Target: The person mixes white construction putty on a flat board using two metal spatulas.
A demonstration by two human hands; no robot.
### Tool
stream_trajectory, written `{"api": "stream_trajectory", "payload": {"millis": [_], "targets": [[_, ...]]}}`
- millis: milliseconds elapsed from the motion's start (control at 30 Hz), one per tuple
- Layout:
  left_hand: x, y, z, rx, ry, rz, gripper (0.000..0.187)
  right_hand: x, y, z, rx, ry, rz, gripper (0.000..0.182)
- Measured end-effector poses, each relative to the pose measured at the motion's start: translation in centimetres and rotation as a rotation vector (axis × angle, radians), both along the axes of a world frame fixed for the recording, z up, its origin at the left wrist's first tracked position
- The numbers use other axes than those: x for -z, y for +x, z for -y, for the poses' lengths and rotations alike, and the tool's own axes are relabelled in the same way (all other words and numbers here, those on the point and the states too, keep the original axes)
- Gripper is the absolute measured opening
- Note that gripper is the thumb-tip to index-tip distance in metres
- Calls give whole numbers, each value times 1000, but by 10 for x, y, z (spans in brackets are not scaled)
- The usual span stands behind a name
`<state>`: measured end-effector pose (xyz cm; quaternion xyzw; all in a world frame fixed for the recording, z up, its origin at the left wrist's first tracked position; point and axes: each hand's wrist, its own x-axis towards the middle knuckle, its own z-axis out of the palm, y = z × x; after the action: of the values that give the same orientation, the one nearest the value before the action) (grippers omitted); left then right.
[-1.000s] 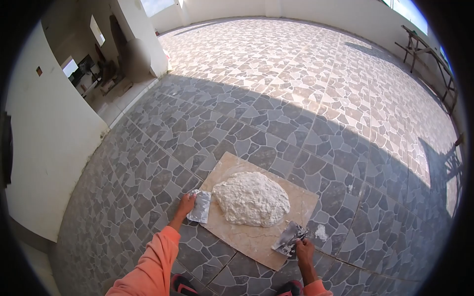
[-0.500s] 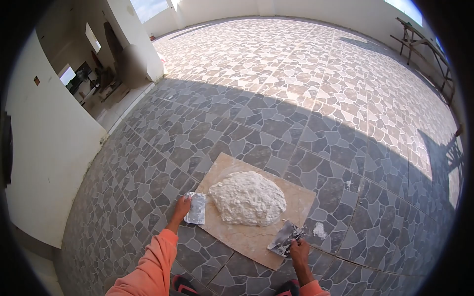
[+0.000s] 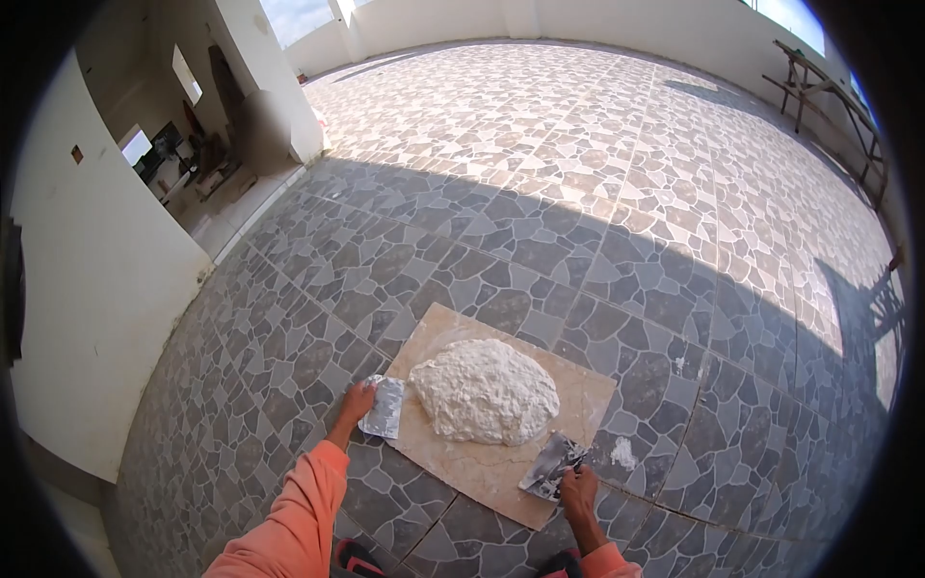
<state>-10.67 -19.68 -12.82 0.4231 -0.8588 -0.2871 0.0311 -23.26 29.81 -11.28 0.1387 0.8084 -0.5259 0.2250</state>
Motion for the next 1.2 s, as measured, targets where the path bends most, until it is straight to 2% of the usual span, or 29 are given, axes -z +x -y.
{"api": "stream_trajectory", "payload": {"millis": [267, 367, 467, 567, 700, 800, 900, 1067, 1133, 1200], "targets": [[10, 9, 0, -49, 224, 9, 54, -13, -15, -10, 5, -42, 111, 15], [50, 21, 17, -89, 308, -45, 55, -6, -21, -20, 20, -95, 165, 14], [43, 23, 8, -115, 317, -127, 50, -9, -23, -24, -2, -92, 175, 15], [13, 19, -5, -116, 363, -148, 40, -8, -23, -27, 20, -129, 164, 14], [-12, 21, -16, -133, 446, -165, 37, 17, -26, -39, 39, -148, 105, 13], [1, 27, -9, -71, 242, -80, 41, 22, -26, -44, 63, -172, 124, 12], [22, 31, -3, -115, 134, -202, 41, -13, -21, -32, 110, -199, 92, 12], [29, 36, -3, -153, 138, -276, 39, -18, -22, -25, 132, -188, 31, 22], [21, 37, -12, -160, 122, -279, 37, 0, -23, -37, 114, -143, -8, 26], [23, 41, -19, -151, 166, -329, 38, -15, -22, -30, 148, -98, -6, 24]]}}
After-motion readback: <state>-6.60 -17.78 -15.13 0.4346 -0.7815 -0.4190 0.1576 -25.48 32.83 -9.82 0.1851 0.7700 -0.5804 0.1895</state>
